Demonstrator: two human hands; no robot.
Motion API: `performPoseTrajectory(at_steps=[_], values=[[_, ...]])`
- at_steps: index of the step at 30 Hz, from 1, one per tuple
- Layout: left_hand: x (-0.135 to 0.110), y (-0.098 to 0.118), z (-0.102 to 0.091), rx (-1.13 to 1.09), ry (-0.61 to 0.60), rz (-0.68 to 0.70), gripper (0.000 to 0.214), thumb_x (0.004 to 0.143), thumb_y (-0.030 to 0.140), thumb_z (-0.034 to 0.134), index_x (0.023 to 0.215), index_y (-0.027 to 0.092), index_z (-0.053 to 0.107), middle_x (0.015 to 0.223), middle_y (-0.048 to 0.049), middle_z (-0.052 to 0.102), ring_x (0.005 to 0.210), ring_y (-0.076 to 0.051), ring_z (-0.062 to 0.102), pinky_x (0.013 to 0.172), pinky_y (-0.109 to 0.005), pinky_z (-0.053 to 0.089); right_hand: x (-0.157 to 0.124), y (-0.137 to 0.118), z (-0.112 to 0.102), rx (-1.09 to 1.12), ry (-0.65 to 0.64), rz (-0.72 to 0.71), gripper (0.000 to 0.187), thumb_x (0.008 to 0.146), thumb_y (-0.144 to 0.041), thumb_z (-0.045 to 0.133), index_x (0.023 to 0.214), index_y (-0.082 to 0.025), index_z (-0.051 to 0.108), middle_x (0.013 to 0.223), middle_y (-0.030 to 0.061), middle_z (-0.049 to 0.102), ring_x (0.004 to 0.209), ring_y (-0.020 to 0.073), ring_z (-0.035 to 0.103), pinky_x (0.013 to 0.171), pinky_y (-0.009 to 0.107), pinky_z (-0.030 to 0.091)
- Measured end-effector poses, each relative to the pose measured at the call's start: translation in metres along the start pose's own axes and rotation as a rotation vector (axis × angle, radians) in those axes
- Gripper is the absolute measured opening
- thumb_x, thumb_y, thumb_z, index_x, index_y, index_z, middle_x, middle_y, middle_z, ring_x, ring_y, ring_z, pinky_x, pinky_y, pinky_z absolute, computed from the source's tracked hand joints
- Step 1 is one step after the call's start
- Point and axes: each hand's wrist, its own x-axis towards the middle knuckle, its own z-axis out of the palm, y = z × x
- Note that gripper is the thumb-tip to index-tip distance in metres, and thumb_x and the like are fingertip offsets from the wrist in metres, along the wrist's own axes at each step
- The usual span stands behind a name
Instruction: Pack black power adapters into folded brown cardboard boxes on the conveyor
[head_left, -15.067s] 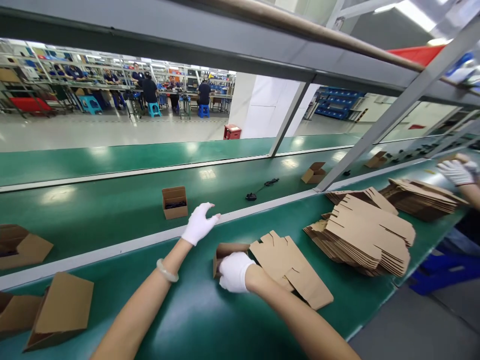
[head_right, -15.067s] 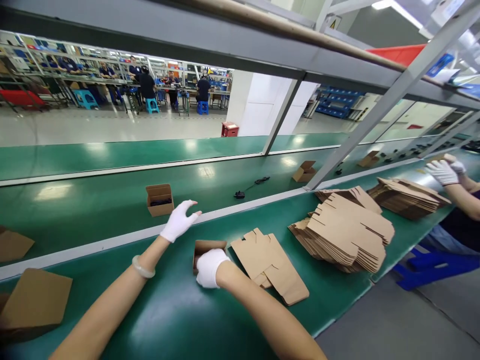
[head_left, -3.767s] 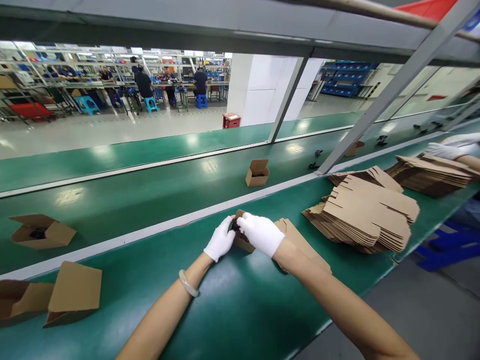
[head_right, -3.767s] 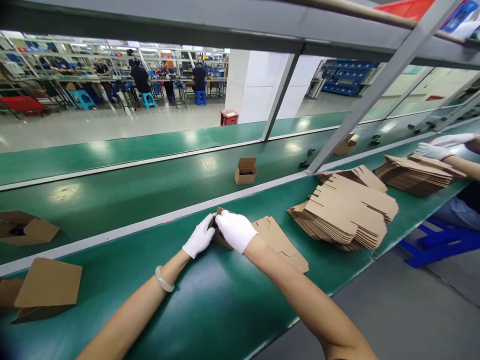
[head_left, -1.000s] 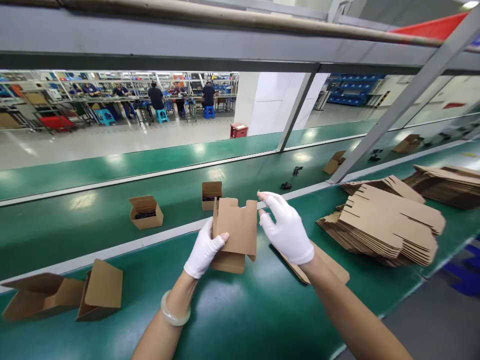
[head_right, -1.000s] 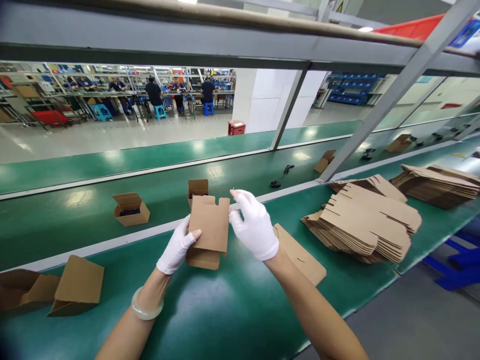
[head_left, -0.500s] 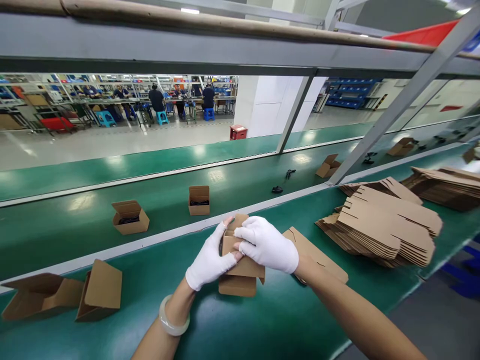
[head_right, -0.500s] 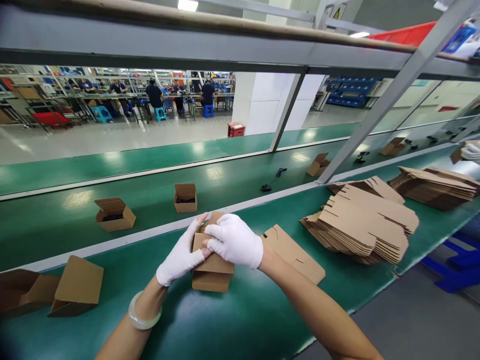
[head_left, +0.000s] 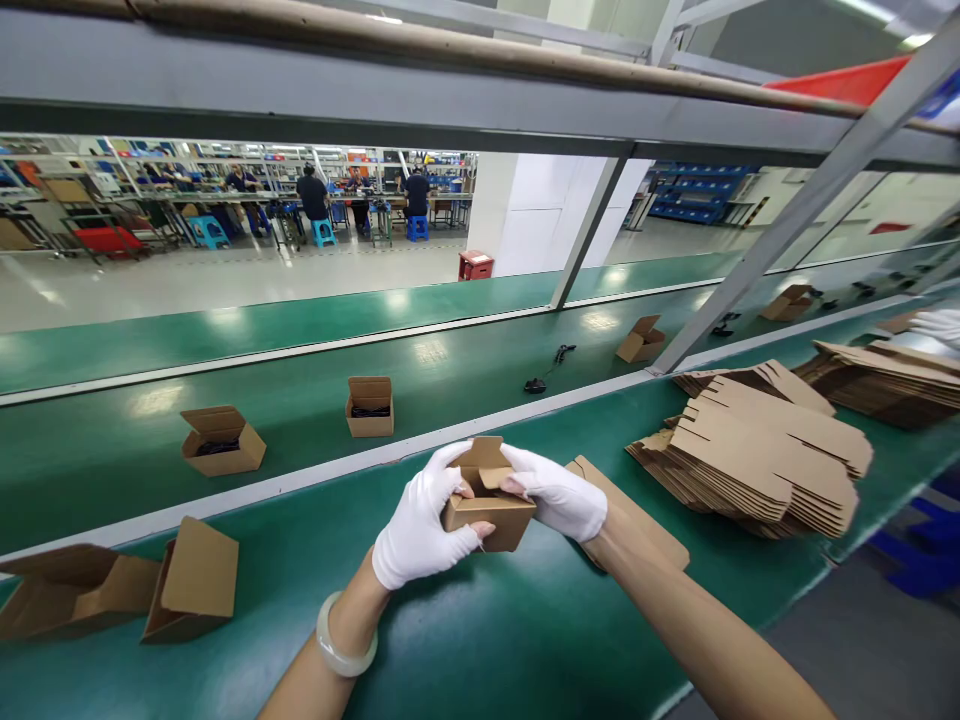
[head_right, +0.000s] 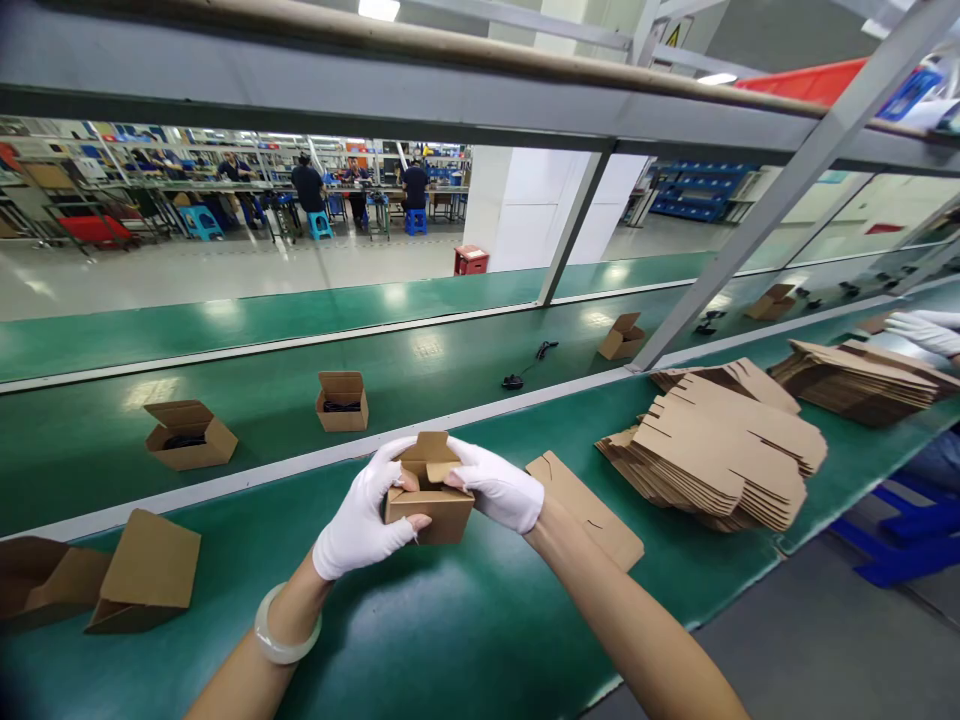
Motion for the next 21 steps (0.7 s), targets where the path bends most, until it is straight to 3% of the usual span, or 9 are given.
performPoseTrajectory(at_steps=[5,8,11,13,17,19,21], values=[[-0.002,-0.002,0.001,-0.110,0.027,-0.006,0.033,0.071,0.029,0.068,0.094,0.023,0.044,0.113,-0.0095,0.056,0.100,-0.023,0.057,0.085,-0.038,0.045,0.004,-0.008,-0.010,-0.102,-0.054,0.039,0.062,0.065,-0.038,0.066,0.121,-0.017,0.050,0.127,0.0107,0.054,0.112,0.0245,0.053,0.094,0.039,0.041],[-0.003,-0.003,0.001,-0.107,0.041,0.025,0.032,0.073,0.030,0.067,0.096,0.023,0.047,0.099,-0.0063,0.059,0.088,-0.020,0.058,0.078,-0.035,0.046,0.005,-0.029,-0.015,-0.352,-0.164,0.056,0.056,0.071,-0.040,0.063,0.121,-0.016,0.053,0.125,0.0092,0.056,0.110,0.0230,0.053,0.092,0.036,0.041],[-0.002,-0.003,0.002,-0.107,-0.005,0.075,0.028,0.074,0.031,0.066,0.095,0.023,0.049,0.091,-0.0045,0.060,0.081,-0.019,0.057,0.073,-0.033,0.045,0.008,-0.048,-0.007,-0.734,-0.242,0.101,0.034,0.075,-0.038,0.058,0.101,-0.017,0.063,0.100,0.0038,0.066,0.089,0.0193,0.059,0.074,0.028,0.045],[-0.002,-0.002,0.003,-0.131,-0.021,0.085,0.027,0.075,0.031,0.065,0.096,0.022,0.049,0.092,-0.0050,0.060,0.082,-0.019,0.058,0.075,-0.034,0.046,0.011,-0.054,0.003,-0.959,-0.252,0.107,0.020,0.076,-0.033,0.056,0.084,-0.017,0.065,0.079,0.0000,0.064,0.071,0.0154,0.057,0.059,0.023,0.042],[-0.001,-0.001,0.004,-0.140,-0.023,0.052,0.029,0.075,0.032,0.065,0.097,0.022,0.050,0.098,-0.0067,0.060,0.087,-0.020,0.058,0.077,-0.033,0.046,0.011,-0.053,0.014,-1.216,-0.131,0.032,0.011,0.073,-0.025,0.054,0.075,-0.018,0.063,0.069,-0.0001,0.062,0.061,0.0141,0.053,0.054,0.023,0.038],[0.000,-0.001,0.003,-0.105,0.018,0.053,0.032,0.074,0.033,0.066,0.100,0.023,0.050,0.110,-0.0088,0.058,0.097,-0.022,0.057,0.084,-0.035,0.045,0.007,-0.048,0.009,-1.096,0.028,-0.060,0.016,0.075,-0.026,0.051,0.084,-0.019,0.063,0.082,0.0032,0.066,0.071,0.0166,0.057,0.061,0.026,0.043],[0.003,-0.004,0.003,-0.043,0.187,0.030,0.036,0.075,0.034,0.065,0.106,0.024,0.050,0.121,-0.0099,0.053,0.109,-0.025,0.053,0.092,-0.038,0.042,0.001,-0.038,0.000,-0.823,0.271,-0.153,0.024,0.081,-0.033,0.047,0.093,-0.018,0.060,0.094,0.0073,0.065,0.081,0.0182,0.059,0.070,0.030,0.046]])
